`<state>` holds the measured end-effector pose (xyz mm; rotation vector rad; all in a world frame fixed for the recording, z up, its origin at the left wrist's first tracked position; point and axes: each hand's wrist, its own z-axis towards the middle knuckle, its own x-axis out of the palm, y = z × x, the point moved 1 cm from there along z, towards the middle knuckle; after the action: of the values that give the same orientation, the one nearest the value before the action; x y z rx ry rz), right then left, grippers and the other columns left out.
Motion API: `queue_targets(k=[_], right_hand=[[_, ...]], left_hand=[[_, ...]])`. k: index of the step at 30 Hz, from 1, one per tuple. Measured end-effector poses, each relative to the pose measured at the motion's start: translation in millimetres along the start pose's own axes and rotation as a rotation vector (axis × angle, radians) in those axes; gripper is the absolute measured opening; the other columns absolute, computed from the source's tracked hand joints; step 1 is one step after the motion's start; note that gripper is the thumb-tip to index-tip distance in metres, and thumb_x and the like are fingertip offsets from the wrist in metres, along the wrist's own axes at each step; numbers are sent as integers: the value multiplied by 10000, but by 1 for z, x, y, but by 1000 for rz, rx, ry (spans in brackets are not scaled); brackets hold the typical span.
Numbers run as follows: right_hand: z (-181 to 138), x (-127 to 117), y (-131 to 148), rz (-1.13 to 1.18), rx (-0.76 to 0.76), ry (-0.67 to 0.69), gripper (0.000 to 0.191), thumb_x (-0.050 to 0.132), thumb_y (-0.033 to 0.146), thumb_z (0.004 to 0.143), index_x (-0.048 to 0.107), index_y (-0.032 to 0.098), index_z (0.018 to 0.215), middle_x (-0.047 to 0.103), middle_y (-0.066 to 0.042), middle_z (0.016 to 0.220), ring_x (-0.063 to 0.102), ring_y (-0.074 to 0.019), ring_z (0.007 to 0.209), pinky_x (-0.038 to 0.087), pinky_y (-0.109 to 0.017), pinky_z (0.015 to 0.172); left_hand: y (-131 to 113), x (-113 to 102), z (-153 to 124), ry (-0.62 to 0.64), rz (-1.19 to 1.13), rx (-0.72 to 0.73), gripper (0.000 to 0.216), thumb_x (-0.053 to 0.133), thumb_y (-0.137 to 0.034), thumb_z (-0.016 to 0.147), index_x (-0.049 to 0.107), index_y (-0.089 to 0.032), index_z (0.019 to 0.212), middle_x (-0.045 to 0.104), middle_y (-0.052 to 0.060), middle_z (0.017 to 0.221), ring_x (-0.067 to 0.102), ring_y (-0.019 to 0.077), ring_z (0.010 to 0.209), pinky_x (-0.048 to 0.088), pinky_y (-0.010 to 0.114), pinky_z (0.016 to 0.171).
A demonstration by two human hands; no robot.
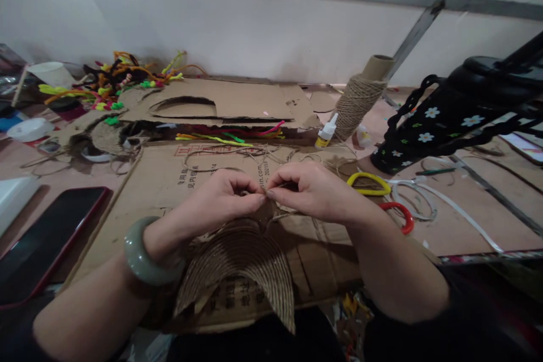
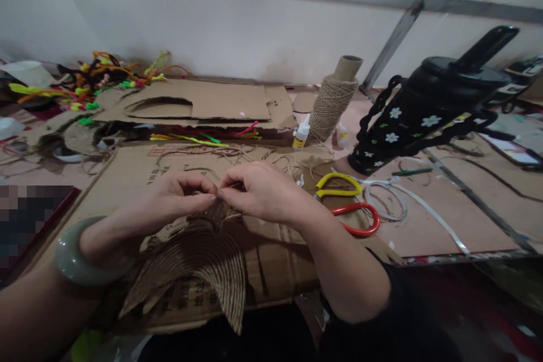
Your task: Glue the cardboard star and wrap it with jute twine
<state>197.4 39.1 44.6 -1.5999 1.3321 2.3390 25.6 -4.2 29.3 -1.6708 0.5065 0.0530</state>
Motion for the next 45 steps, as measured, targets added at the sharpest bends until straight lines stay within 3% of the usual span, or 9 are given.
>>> queue_targets(k=[5,10,19,30,39,45], right_hand=[[-1,-1,-4,35,-61,-151,205,481,261,881,660,174,925,696,-15,866,606,-103,768,425,-220,685],[-2,0,-6,-101,-68,-339,155,504,213,863,650,164,878,684,-18,810,589,-109,725,423,-230,668],[-6,16,2,-314,-147,-491,190,467,214,880,648,162,861,649,-54,824,585,-147,782,445,-275,717],[-9,23,9,-614,-156,-508,256,411,231,904,651,171,834,629,-64,808,531,-159,753,402,-289,698],[-3,9,2,-191,-102,-392,143,541,212,838,621,147,738,593,-28,738,538,-125,722,409,-251,664],[0,2,-3,-26,-35,-255,109,561,226,827,652,166,829,631,-13,770,556,-112,728,400,-239,664]], left_hand=[[4,2,1,-119,-82,-8,133,604,-286,682,650,-171,635,553,-14,556,461,107,522,349,221,476],[3,-1,1,-270,-89,54,154,620,-295,683,610,-167,597,524,-32,523,436,90,496,358,210,478],[11,3,2,-397,-116,155,135,631,-288,709,656,-161,671,613,-10,614,512,105,572,417,210,537],[15,8,1,-444,-94,170,152,638,-311,733,663,-164,701,672,32,691,606,147,655,501,269,650],[12,7,0,-411,2,201,130,631,-294,721,675,-176,688,650,12,637,556,132,603,442,242,569],[11,7,0,-381,54,201,136,618,-291,720,673,-172,686,652,19,638,554,144,608,436,257,588]])
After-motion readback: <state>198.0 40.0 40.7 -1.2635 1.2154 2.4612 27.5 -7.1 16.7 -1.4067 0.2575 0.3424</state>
